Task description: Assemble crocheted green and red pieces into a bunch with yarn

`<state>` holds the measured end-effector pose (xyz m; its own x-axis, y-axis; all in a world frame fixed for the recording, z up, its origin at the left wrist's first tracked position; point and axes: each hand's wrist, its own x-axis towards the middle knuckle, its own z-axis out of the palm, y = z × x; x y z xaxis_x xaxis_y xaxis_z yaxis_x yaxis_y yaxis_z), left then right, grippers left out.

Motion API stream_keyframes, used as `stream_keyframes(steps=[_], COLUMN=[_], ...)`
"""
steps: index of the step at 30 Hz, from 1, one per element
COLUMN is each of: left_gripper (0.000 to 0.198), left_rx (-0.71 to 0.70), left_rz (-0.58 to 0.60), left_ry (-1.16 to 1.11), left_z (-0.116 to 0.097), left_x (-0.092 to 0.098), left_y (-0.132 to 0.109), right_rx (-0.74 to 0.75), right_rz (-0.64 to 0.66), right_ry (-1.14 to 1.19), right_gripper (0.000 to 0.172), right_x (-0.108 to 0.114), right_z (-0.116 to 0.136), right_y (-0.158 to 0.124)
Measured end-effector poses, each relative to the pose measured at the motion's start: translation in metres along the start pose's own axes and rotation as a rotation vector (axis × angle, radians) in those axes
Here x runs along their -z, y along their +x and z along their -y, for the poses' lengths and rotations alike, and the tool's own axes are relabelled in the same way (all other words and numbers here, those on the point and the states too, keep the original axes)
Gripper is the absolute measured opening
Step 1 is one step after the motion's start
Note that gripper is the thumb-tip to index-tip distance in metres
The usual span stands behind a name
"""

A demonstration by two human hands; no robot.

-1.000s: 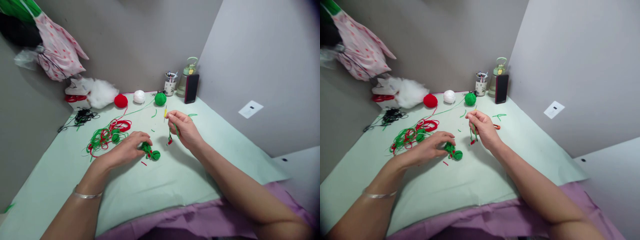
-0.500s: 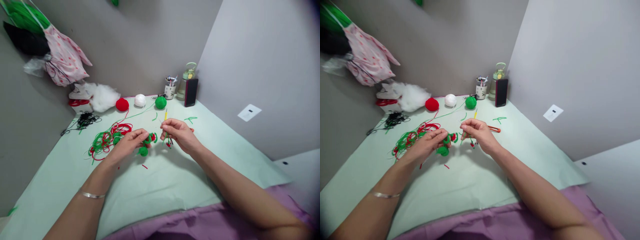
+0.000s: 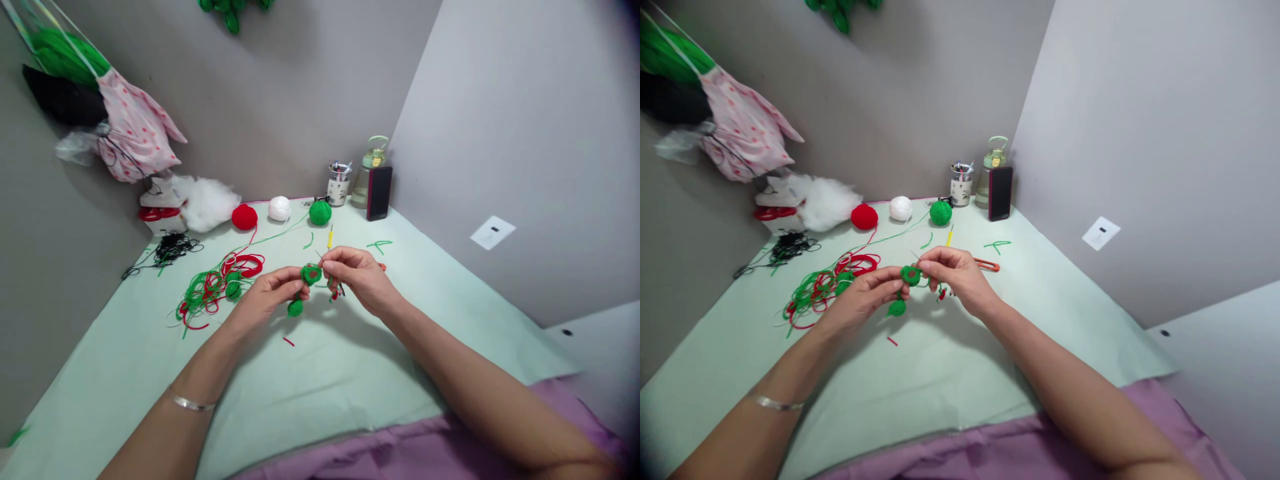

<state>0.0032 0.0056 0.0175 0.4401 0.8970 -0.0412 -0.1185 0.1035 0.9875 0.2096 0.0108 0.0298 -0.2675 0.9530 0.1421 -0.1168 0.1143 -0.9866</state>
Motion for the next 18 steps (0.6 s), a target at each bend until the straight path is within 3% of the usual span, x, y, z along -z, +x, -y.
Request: stream_keyframes(steps=[8,13,18], left_gripper=[0.044,0.043,0.039], left_rx=[-0.086,-0.066,0.005], left_rz=[-0.163,-0.122,-0.027], left_ry=[0.024,0.012,-0.025], left_z=[0.0082,0.0089,0.0100], left_x=[-0.0049,-0.0087,-0.0074], left_y=[0.0045,0.0041,0.0032], right_rx=[-0.008,-0.032,-0.013], right_rz=[-0.004,0.070,-0.080], right_ry=[-0.070,-0.078,-0.020], right_gripper=[0.018,0.020,0.021], right_x=[-0.0059,-0.0023,0.0030], right_z=[0.0006,-0.0028,-0.0002], right_y=[-0.0001,-0.0004,0.0019])
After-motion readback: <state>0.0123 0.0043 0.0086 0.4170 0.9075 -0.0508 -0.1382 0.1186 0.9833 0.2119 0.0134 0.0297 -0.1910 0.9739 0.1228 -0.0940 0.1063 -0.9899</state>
